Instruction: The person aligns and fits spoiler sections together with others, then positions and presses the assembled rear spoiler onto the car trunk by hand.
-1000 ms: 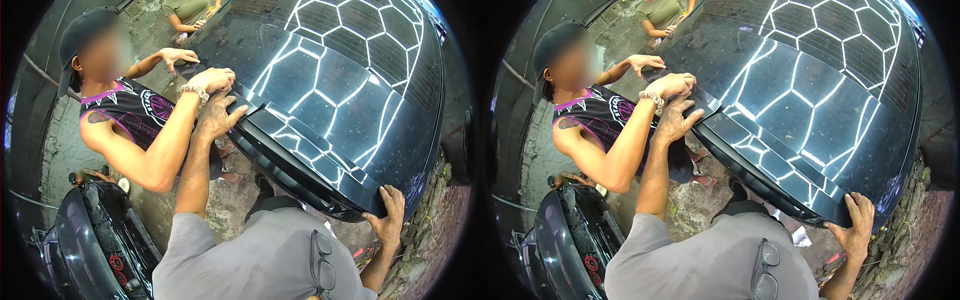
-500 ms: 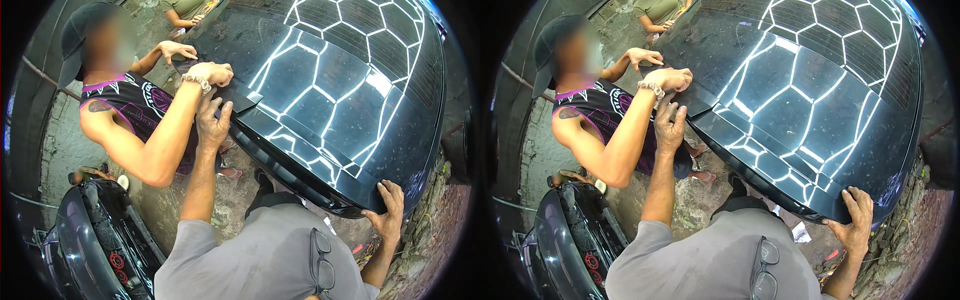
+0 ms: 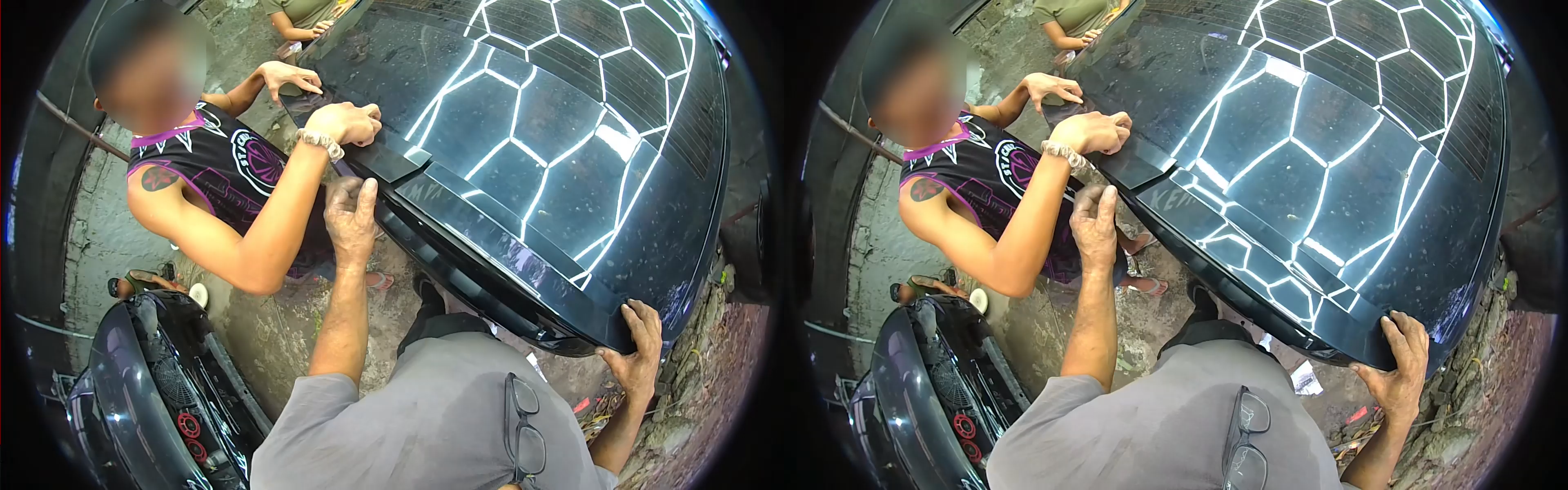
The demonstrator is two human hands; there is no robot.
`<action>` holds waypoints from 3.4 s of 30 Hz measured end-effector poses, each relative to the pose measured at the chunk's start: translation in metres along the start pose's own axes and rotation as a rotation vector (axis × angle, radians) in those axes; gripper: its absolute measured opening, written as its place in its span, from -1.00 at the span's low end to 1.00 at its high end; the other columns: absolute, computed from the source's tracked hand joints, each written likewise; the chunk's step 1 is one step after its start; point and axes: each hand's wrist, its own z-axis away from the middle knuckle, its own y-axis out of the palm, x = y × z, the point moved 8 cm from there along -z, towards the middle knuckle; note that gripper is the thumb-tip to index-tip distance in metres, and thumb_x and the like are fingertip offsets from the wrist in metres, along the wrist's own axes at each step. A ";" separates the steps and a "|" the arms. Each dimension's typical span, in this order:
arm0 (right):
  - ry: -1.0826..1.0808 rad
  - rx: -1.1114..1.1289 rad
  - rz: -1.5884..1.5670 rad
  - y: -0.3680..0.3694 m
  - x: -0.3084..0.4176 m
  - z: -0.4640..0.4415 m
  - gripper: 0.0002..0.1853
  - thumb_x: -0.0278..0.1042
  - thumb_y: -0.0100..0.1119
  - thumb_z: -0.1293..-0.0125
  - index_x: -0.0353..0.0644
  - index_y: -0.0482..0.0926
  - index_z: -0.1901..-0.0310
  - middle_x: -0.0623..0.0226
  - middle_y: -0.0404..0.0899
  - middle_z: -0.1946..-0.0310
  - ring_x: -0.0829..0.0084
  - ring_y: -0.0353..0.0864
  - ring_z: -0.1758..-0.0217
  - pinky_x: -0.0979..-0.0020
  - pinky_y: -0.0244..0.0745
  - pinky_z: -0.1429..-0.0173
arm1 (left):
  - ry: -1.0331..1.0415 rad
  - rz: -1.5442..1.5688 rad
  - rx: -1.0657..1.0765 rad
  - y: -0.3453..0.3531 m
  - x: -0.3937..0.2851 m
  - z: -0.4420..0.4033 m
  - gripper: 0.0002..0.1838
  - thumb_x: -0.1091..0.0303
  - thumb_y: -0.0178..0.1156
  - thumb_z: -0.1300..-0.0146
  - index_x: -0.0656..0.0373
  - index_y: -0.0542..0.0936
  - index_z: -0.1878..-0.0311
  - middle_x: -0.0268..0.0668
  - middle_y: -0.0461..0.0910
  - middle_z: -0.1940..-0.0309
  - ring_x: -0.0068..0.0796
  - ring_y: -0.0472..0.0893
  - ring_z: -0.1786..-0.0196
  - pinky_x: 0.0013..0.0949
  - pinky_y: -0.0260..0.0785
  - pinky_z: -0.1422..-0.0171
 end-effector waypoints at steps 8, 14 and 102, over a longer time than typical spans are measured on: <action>-0.045 -0.007 -0.043 -0.005 -0.001 -0.003 -0.06 0.41 0.46 0.05 -0.33 0.61 -0.15 -0.02 0.59 -0.14 -0.08 0.53 -0.18 -0.03 0.38 -0.28 | -0.389 0.359 0.197 0.025 0.014 0.007 -0.76 0.25 0.35 -0.39 0.27 0.64 0.23 -0.28 0.67 0.43 -0.54 0.63 0.46 -0.53 0.46 0.41; -0.064 -0.014 -0.024 -0.005 0.003 -0.011 -0.07 0.41 0.45 0.03 -0.32 0.61 -0.14 -0.02 0.59 -0.13 -0.07 0.53 -0.17 -0.04 0.38 -0.27 | -0.431 0.413 0.217 0.032 0.006 -0.001 -0.80 0.31 0.44 -0.29 0.16 0.62 0.35 -0.31 0.66 0.52 -0.55 0.63 0.54 -0.53 0.44 0.46; 0.172 -0.089 0.095 -0.016 0.042 0.011 -0.33 -0.26 0.49 -0.02 -0.37 0.57 -0.20 -0.05 0.55 -0.28 -0.03 0.48 -0.41 -0.03 0.25 -0.45 | -0.341 0.359 0.209 0.027 -0.024 -0.023 -0.72 0.48 0.35 -0.24 0.02 0.47 0.51 -0.37 0.54 0.65 -0.51 0.50 0.68 -0.45 0.35 0.57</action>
